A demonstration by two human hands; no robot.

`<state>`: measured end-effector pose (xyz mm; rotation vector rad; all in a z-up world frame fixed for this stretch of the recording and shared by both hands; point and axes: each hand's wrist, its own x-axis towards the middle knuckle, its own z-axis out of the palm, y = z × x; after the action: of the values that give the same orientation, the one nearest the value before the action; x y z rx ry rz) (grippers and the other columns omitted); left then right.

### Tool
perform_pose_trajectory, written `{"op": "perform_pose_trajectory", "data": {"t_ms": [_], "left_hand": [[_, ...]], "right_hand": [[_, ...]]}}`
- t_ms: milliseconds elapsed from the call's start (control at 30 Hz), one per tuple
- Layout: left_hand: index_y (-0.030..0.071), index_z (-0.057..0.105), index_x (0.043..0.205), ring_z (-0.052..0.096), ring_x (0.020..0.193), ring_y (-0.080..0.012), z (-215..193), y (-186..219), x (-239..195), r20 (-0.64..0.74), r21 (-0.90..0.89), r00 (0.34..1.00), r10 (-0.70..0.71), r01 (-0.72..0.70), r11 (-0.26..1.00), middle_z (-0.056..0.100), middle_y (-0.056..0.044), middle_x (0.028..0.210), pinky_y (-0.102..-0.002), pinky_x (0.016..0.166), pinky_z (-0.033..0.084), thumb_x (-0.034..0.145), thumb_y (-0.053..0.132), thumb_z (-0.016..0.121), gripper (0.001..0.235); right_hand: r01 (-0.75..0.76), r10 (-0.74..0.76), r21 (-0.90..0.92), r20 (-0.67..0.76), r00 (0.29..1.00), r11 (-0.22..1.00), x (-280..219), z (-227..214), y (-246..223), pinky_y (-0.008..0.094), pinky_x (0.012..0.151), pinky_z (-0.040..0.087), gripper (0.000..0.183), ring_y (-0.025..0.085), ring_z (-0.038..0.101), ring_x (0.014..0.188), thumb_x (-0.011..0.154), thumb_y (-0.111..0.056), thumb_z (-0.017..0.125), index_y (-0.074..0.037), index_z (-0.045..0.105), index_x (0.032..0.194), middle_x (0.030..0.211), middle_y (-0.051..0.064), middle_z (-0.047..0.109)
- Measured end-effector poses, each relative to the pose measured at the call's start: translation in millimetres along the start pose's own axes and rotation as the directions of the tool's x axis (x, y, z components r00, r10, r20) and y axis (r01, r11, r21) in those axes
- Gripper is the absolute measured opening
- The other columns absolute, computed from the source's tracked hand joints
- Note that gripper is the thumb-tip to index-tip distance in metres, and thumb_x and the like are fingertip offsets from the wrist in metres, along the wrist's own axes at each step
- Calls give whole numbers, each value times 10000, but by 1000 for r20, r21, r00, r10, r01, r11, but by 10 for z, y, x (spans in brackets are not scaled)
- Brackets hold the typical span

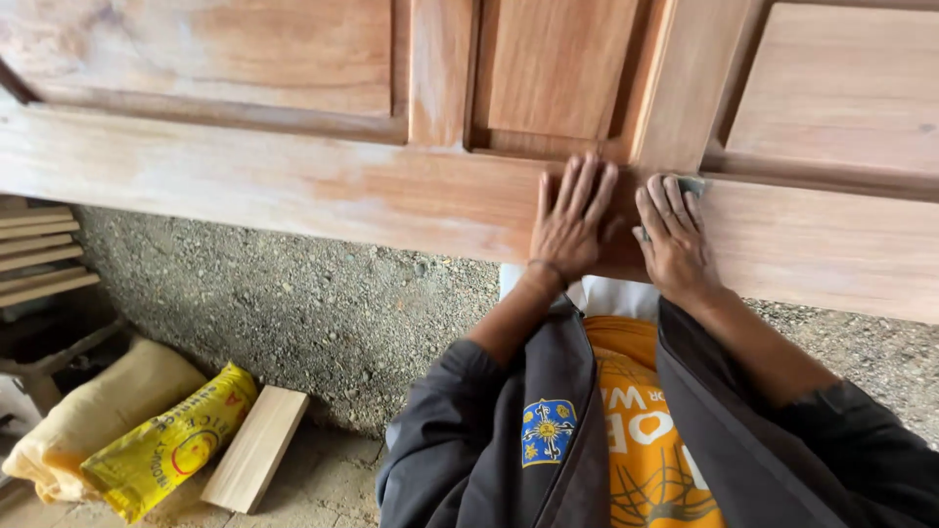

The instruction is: The person sands the surface of a large wooden door using a sanding block. They work systematically across the flat panels and the recessed grooves of the door, moving the sanding block back and forth to smooth the wood.

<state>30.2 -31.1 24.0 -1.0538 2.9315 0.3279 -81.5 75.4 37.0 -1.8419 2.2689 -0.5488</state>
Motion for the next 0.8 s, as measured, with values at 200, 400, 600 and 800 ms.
{"op": "perform_pose_trajectory", "data": {"t_ms": [200, 400, 600, 800], "left_hand": [[242, 254, 1314, 207, 1282, -248, 124, -463, -510, -114, -6, 993, -35, 35, 999, 245, -71, 1373, -468, 1023, 186, 792, 546, 444, 633], [243, 199, 1349, 150, 1277, -289, -108, -1539, -762, -115, 153, 918, -379, 393, 907, 159, -104, 1393, -486, 1001, 120, 822, 598, 400, 667], [203, 54, 1375, -74, 1290, -313, -220, -1694, -791, 77, 32, 746, -661, 661, 750, -32, -146, 1410, -493, 1029, -43, 833, 628, 295, 730], [246, 29, 1374, -75, 1295, -297, -231, -1676, -802, 97, 29, 729, -678, 678, 734, -40, -103, 1416, -476, 1047, -27, 828, 650, 286, 727]], "right_hand": [[74, -79, -33, -170, 982, 997, 227, 400, -117, 421, 963, 256, 451, 326, 350, 1179, 843, -160, 559, -4, 429, 1246, 1268, 191, 406], [166, -155, 117, -91, 984, 979, -391, -33, 577, 422, 962, 259, 505, 315, 339, 1195, 814, -136, 543, -51, 403, 1292, 1286, 175, 400], [131, -112, 107, -170, 979, 986, -235, 266, 381, 385, 986, 220, 488, 321, 355, 1186, 783, 5, 543, 21, 442, 1260, 1274, 212, 417], [304, -317, -87, -233, 920, 949, 613, 427, -529, 371, 975, 275, 367, 256, 416, 1156, 813, -93, 534, -18, 503, 1171, 1239, 144, 454]]}}
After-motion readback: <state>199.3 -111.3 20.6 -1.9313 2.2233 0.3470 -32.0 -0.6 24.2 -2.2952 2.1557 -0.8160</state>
